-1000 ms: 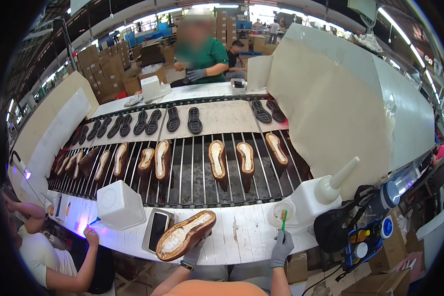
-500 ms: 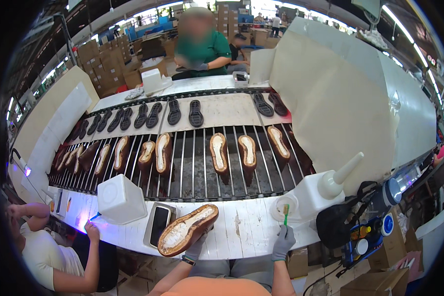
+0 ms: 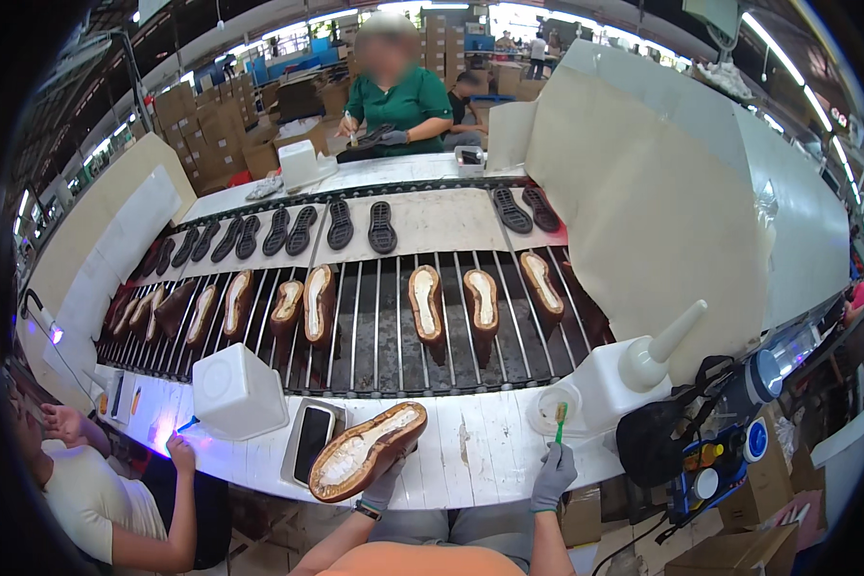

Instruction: Applying adhesive to the seam of a shoe upper and sole using a brush.

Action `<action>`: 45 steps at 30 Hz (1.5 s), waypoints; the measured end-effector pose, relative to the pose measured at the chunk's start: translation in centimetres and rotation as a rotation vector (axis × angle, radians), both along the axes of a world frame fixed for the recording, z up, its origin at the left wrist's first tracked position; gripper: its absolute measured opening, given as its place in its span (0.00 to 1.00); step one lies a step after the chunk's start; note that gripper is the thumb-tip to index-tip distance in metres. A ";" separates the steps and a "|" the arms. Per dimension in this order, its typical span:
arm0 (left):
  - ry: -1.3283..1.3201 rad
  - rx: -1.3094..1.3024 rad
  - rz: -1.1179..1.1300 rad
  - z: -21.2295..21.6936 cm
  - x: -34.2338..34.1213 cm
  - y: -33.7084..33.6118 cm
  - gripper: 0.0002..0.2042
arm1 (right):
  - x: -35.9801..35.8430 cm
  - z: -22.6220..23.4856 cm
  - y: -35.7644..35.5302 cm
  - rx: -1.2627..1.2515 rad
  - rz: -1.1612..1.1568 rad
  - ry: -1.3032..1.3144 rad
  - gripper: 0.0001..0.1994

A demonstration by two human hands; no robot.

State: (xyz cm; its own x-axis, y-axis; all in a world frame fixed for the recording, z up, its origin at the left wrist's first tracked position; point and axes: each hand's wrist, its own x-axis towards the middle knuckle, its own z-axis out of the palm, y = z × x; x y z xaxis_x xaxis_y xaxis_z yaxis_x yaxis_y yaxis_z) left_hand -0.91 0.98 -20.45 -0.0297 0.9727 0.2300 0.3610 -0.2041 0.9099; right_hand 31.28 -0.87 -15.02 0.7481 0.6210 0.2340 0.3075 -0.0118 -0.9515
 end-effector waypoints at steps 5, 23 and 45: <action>-0.031 -0.006 -0.021 0.4 -0.1 0.1 0.35 | -0.2 0.8 0.1 -0.005 -0.008 0.026 0.11; -0.033 -0.032 0.045 1.9 0.4 -0.2 0.31 | -0.6 1.5 -0.5 0.003 -0.023 0.046 0.10; 0.018 -0.043 0.002 0.2 0.0 -0.6 0.31 | -0.5 1.2 -0.5 -0.025 0.004 0.037 0.11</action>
